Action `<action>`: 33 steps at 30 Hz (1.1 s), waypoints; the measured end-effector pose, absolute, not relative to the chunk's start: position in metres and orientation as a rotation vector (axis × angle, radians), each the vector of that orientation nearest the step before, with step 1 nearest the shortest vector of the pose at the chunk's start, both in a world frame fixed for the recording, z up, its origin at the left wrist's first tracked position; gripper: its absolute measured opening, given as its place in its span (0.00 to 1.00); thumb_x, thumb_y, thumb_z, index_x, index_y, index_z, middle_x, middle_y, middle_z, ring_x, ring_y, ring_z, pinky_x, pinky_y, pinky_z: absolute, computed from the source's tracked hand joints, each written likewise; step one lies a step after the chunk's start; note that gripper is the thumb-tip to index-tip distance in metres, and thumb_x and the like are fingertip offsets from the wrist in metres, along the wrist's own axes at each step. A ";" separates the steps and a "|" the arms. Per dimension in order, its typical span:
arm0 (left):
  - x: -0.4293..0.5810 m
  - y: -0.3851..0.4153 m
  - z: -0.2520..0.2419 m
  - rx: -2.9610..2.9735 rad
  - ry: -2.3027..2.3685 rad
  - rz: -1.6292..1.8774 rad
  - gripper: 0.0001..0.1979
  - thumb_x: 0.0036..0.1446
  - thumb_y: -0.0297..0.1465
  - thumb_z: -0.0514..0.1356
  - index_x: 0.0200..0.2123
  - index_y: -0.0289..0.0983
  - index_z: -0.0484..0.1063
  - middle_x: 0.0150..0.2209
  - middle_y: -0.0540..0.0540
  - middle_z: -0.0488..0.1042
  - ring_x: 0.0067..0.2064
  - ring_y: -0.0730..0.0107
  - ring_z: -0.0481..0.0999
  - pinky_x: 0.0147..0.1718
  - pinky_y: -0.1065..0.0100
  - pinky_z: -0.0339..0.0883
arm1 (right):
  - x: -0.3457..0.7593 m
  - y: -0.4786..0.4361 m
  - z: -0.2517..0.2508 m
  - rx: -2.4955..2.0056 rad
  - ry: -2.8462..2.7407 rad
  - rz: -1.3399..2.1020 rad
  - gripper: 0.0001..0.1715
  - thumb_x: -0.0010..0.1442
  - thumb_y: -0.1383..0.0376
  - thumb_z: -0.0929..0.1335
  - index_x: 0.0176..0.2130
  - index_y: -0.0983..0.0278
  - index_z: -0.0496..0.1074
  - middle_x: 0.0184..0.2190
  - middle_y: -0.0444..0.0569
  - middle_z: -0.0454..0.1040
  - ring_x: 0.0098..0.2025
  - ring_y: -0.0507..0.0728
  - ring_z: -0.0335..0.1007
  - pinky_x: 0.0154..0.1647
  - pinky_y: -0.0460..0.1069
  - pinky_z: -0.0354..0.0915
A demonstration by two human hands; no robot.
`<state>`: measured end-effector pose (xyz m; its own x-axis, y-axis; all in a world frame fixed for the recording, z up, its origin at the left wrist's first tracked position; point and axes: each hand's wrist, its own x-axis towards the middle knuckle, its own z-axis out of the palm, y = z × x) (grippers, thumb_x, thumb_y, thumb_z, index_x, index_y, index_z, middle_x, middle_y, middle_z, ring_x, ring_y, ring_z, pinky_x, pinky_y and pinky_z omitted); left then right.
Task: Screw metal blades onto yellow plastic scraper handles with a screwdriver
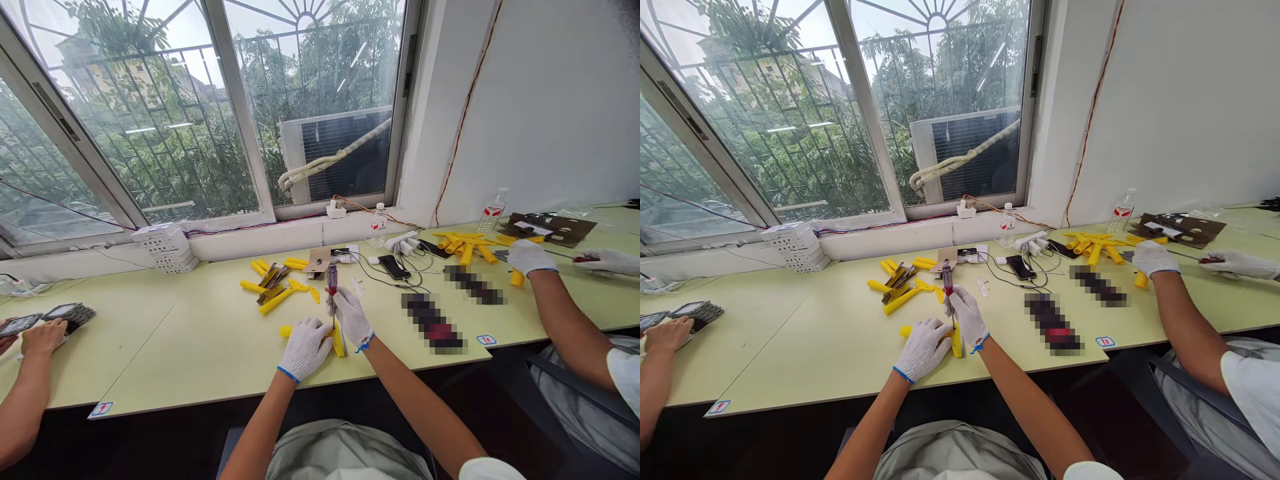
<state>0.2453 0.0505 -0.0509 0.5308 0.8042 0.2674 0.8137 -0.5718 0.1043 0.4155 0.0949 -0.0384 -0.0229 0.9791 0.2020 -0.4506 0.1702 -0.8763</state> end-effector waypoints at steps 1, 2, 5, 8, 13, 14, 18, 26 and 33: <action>0.245 0.050 -0.051 -2.719 -1.436 -0.449 0.10 0.76 0.38 0.56 0.52 0.47 0.76 0.46 0.45 0.78 0.46 0.56 0.74 0.47 0.57 0.62 | 0.416 0.093 -0.037 -0.700 -0.995 1.302 0.25 0.74 0.52 0.68 0.56 0.71 0.72 0.44 0.51 0.74 0.43 0.48 0.72 0.45 0.44 0.75; 0.245 0.050 -0.051 -2.716 -1.438 -0.448 0.10 0.76 0.38 0.56 0.52 0.47 0.76 0.46 0.45 0.78 0.46 0.56 0.74 0.47 0.57 0.62 | 0.416 0.091 -0.035 -0.703 -0.993 1.301 0.25 0.74 0.52 0.68 0.56 0.71 0.73 0.45 0.51 0.74 0.44 0.48 0.73 0.46 0.45 0.76; 0.245 0.050 -0.051 -2.709 -1.440 -0.441 0.10 0.76 0.38 0.56 0.53 0.47 0.76 0.46 0.45 0.78 0.46 0.56 0.74 0.47 0.57 0.62 | 0.415 0.089 -0.030 -0.709 -0.984 1.295 0.26 0.74 0.52 0.69 0.58 0.71 0.72 0.47 0.52 0.75 0.46 0.49 0.74 0.48 0.47 0.77; 0.245 0.051 -0.051 -2.710 -1.439 -0.441 0.10 0.76 0.38 0.56 0.53 0.48 0.76 0.46 0.45 0.78 0.46 0.56 0.74 0.47 0.57 0.61 | 0.415 0.088 -0.028 -0.713 -0.975 1.287 0.26 0.74 0.52 0.69 0.58 0.71 0.72 0.47 0.52 0.75 0.46 0.49 0.74 0.48 0.46 0.77; 0.245 0.051 -0.052 -2.710 -1.449 -0.446 0.10 0.76 0.38 0.56 0.53 0.47 0.76 0.46 0.45 0.77 0.46 0.55 0.74 0.47 0.57 0.61 | 0.415 0.087 -0.030 -0.708 -0.973 1.289 0.26 0.74 0.52 0.68 0.57 0.71 0.72 0.45 0.51 0.74 0.44 0.48 0.72 0.46 0.45 0.76; 0.245 0.051 -0.052 -2.710 -1.449 -0.448 0.10 0.76 0.38 0.56 0.53 0.47 0.76 0.46 0.45 0.78 0.46 0.55 0.74 0.47 0.57 0.62 | 0.414 0.087 -0.031 -0.706 -0.974 1.291 0.26 0.74 0.52 0.68 0.57 0.71 0.72 0.45 0.51 0.74 0.43 0.48 0.72 0.45 0.45 0.75; 0.245 0.050 -0.051 -2.709 -1.447 -0.443 0.10 0.76 0.38 0.56 0.53 0.48 0.76 0.46 0.45 0.78 0.46 0.55 0.74 0.47 0.57 0.62 | 0.413 0.092 -0.035 -0.692 -0.984 1.306 0.23 0.74 0.53 0.69 0.55 0.70 0.71 0.40 0.48 0.72 0.38 0.46 0.67 0.40 0.42 0.71; 0.246 0.050 -0.048 -2.721 -1.458 -0.439 0.10 0.76 0.38 0.56 0.53 0.47 0.77 0.46 0.45 0.78 0.47 0.55 0.75 0.48 0.56 0.63 | 0.412 0.094 -0.035 -0.695 -0.993 1.322 0.20 0.73 0.55 0.69 0.53 0.70 0.70 0.37 0.46 0.70 0.34 0.45 0.64 0.36 0.41 0.68; 0.245 0.050 -0.049 -2.726 -1.470 -0.428 0.11 0.76 0.38 0.56 0.54 0.47 0.77 0.46 0.44 0.77 0.47 0.55 0.75 0.48 0.56 0.63 | 0.415 0.087 -0.028 -0.730 -0.985 1.301 0.26 0.74 0.52 0.68 0.57 0.71 0.73 0.45 0.51 0.75 0.44 0.48 0.73 0.46 0.45 0.76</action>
